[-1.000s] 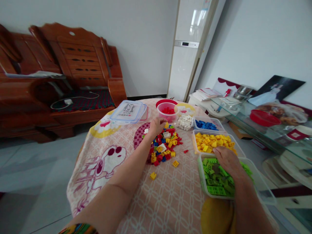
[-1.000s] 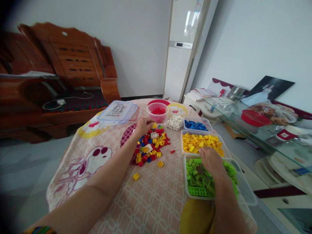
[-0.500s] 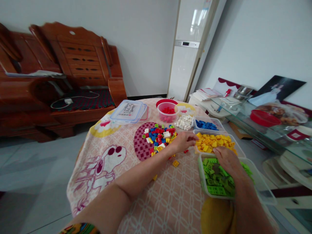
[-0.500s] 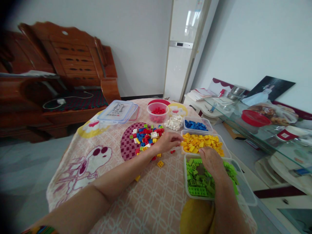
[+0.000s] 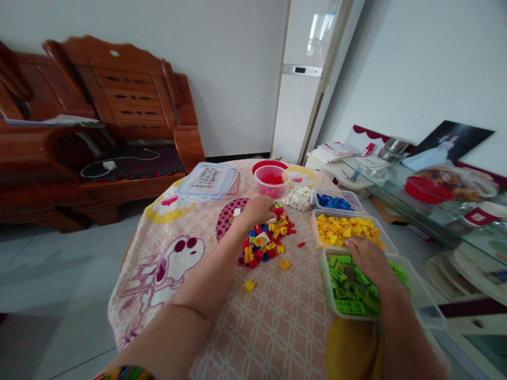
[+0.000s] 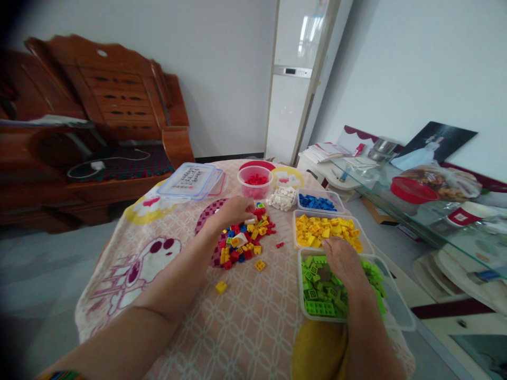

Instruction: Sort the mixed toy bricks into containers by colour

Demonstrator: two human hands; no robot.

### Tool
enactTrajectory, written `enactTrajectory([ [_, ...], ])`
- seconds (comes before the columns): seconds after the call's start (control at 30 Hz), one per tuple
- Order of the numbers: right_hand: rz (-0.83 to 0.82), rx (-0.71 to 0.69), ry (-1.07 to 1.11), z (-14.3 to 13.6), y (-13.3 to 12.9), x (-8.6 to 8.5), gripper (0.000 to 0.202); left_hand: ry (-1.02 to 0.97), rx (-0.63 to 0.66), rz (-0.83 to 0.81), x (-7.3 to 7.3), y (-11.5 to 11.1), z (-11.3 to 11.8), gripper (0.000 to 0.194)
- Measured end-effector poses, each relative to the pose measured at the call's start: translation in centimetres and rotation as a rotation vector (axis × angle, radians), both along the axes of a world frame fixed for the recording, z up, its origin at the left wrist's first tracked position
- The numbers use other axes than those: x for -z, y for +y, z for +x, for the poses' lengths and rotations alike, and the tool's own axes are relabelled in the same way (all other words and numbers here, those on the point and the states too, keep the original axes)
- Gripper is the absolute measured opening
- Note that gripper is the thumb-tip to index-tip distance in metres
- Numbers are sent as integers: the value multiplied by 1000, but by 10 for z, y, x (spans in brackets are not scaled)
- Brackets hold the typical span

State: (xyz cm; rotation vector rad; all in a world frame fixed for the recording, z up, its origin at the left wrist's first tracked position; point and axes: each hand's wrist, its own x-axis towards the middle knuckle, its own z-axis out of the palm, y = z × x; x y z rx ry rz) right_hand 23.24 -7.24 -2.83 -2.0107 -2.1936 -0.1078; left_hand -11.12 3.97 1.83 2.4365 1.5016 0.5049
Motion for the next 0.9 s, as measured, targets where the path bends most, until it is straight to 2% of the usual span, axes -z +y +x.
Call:
enactTrajectory([
  [0.1,25,-13,7,0,0,0,39,72,-21,-43,4,0,-10,9],
  [0.2,33,-15,24,0,0,0,39,65,-16,-41,8,1,-9,15],
  [0.33,14,-6,15,1,0,1,40,75,19,-41,11,5,-6,8],
  [0.4,5,-6,10,1,0,1,40,19,50,-40,12,9,-7,9],
  [0.47,2,-8,6,2,0,2,40,-106,64,-51,14,12,-8,14],
  [0.53,5,-3,2,2,0,2,39,-311,57,-122,19,16,-5,19],
  [0.63,7,6,5,1,0,3,37,-742,6,-295,29,21,6,25],
  [0.73,9,11,9,1,0,2,37,-1153,-74,-376,39,27,23,25],
  [0.8,11,10,9,0,-1,1,36,-1297,-99,-401,43,30,34,25],
  [0.9,8,-1,4,0,-1,1,37,-1365,-84,-427,42,32,45,30],
])
